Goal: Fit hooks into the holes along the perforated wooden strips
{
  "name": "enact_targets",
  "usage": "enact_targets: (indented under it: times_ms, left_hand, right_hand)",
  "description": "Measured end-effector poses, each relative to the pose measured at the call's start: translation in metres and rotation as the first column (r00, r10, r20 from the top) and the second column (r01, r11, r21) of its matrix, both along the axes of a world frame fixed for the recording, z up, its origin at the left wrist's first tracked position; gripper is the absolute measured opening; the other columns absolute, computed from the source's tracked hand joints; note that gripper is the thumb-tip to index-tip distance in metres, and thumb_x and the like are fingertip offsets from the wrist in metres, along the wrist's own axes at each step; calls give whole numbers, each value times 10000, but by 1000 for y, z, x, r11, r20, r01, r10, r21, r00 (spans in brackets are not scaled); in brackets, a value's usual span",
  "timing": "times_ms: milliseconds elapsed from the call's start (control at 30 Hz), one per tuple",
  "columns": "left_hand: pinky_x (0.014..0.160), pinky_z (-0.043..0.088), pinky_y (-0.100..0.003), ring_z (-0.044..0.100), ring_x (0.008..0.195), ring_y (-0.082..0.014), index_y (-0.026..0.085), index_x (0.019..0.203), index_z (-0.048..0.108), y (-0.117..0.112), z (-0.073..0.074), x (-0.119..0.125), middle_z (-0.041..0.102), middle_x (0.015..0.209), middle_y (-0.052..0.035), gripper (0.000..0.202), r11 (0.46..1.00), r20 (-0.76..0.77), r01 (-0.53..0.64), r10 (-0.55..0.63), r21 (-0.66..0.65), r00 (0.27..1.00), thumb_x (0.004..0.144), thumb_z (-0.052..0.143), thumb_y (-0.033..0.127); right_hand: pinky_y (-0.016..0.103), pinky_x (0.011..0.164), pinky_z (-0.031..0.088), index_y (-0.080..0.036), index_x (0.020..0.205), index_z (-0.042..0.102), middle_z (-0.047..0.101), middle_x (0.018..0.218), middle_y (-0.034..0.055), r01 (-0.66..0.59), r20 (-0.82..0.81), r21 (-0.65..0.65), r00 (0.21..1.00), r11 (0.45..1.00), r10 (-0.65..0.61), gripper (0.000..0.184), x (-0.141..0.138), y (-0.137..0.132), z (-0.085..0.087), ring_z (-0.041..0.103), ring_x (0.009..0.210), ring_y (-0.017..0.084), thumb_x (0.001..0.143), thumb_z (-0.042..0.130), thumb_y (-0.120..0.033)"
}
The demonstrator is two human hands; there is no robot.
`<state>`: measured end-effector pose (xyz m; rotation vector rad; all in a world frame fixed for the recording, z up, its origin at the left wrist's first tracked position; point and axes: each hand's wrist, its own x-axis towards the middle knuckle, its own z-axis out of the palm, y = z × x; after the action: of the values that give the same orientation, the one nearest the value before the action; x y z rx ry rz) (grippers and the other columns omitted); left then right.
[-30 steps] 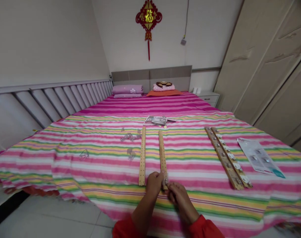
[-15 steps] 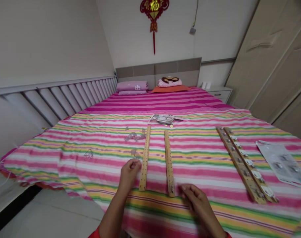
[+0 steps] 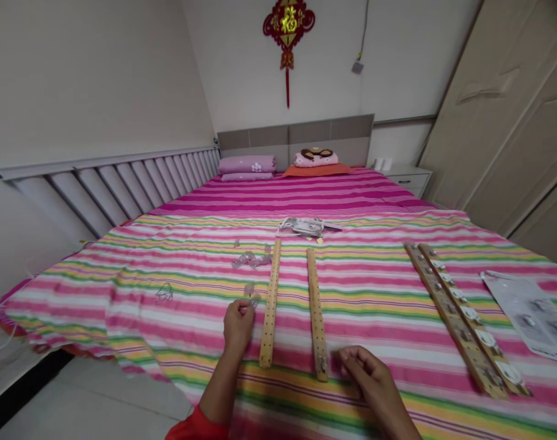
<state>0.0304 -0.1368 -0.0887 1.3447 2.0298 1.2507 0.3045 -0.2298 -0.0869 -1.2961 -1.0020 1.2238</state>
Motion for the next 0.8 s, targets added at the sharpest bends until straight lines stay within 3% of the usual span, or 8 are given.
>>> enact_targets:
  times_ms: [200,300,467,633,800]
  left_hand:
    - [609,446,-259,570,616,-161,197,697,614,-7,5,6,600,613,7,124,997,84,30,-36,71,996,681,568,311]
    - [640,484,-260,613,682,-168,191,757,632,-13,11,7,649,698,-16,133,978,135,69,-96,197,986,705,581,301]
    - [714,533,-288,639,893,-188,198,830,676,-27,29,13,672,936,-64,131,838,-122,293,-267,460,956,801,562,257]
    - [806,545,-293,638,972,-170,221,924,679,-43,44,24,663,1014,-63,184,710,-382,487,-322,509,867,847,533,140]
    - [836,545,-268,634,996,-156,212,999,651,-57,45,44,640,1065,-73,254,606,-520,583,-304,541,798,835,529,62]
  right_hand:
    - [263,472,374,-197,584,647,535,506,-2,-24,14,18,1000,1000,24,436,-4,0,6,473,498,146,588,720,-627]
    - [255,462,362,-191,585,639,539,516,2,-36,10,26,999,999,36,455,-6,0,7,470,499,142,584,721,-639]
    - [222,369,214,-187,618,606,519,504,-26,-90,-43,-24,995,996,89,470,-12,3,15,339,383,75,612,705,-646]
    - [221,369,195,-178,605,584,539,489,-30,-153,-145,-10,978,988,150,469,-24,11,30,334,344,54,624,713,-629]
    - [222,382,261,-172,645,592,495,430,-61,-198,-266,38,943,980,201,428,-37,15,39,331,322,48,704,682,-587]
